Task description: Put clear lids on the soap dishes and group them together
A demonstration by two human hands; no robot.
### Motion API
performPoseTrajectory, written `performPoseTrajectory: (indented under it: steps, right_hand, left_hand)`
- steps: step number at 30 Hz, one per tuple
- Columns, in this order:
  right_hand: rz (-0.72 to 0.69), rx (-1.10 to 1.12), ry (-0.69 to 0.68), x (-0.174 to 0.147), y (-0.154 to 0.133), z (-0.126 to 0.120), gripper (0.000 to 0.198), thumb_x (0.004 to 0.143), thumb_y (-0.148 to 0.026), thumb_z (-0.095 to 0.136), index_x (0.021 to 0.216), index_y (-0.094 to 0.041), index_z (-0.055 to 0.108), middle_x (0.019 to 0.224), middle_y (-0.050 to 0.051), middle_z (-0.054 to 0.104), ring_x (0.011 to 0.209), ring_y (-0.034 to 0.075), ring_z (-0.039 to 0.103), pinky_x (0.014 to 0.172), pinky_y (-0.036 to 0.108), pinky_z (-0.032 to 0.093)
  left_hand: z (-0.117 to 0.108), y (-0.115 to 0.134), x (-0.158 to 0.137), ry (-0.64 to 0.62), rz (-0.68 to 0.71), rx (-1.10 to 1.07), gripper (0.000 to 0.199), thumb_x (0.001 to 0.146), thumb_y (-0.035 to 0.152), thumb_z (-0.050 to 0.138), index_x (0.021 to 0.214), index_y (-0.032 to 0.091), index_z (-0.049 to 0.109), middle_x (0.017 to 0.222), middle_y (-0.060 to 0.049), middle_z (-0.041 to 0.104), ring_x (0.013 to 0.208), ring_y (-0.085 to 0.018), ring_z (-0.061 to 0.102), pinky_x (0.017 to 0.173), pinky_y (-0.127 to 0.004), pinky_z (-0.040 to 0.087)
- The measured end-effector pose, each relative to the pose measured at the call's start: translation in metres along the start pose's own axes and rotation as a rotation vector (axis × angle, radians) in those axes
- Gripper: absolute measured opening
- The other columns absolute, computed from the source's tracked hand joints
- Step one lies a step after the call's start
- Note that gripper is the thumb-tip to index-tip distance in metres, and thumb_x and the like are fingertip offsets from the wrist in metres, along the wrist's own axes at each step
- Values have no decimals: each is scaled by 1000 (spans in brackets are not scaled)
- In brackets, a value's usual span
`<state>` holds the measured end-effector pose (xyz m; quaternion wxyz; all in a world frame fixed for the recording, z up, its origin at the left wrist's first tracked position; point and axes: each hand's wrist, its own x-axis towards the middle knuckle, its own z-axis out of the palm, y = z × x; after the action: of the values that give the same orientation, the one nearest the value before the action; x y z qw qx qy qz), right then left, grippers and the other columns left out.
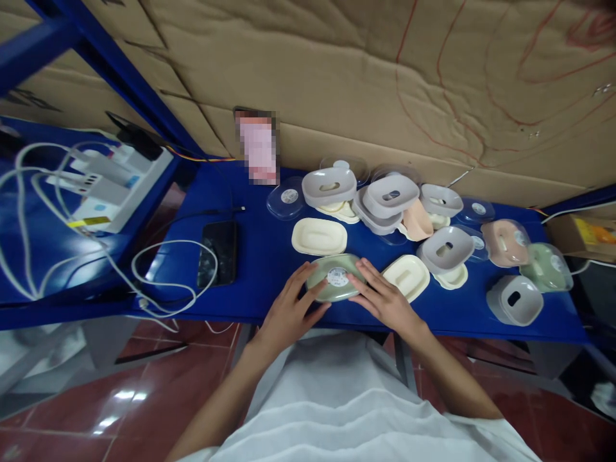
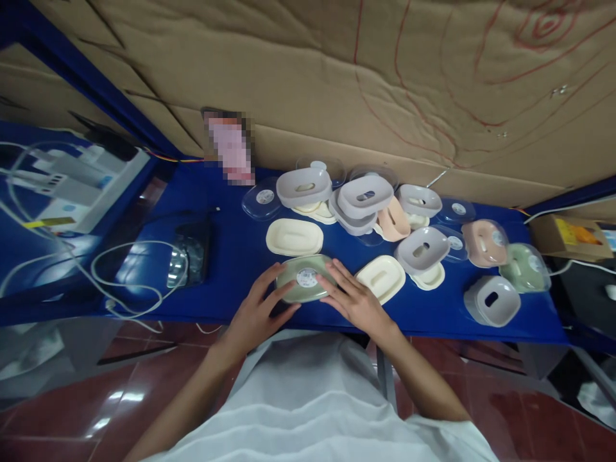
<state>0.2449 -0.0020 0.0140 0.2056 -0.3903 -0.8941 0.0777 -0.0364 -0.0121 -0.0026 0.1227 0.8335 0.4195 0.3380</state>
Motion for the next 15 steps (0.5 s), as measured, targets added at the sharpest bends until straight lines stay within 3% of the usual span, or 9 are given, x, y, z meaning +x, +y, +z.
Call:
performPoseTrajectory:
  steps: [8,15]
  right_hand:
    - [-34,-88,79,-12,3,1,91,98,-26,77,172,-28,25,158,14,58,151,31,51,122,47,52]
    - [-62,-151,88,-11,2,1,83,99,-27,75,170,-26,32,155,15,62,150,31,52,119,45,55]
  left_hand:
    - [0,4,3,-57,26,7,50,100,23,72,146,18,54,158,-22,51,157,-36,42,120,-55,51]
    - [1,0,6,-83,21,-6,55,100,24,71,151,23,51,166,-21,41,156,-35,43,120,-55,52]
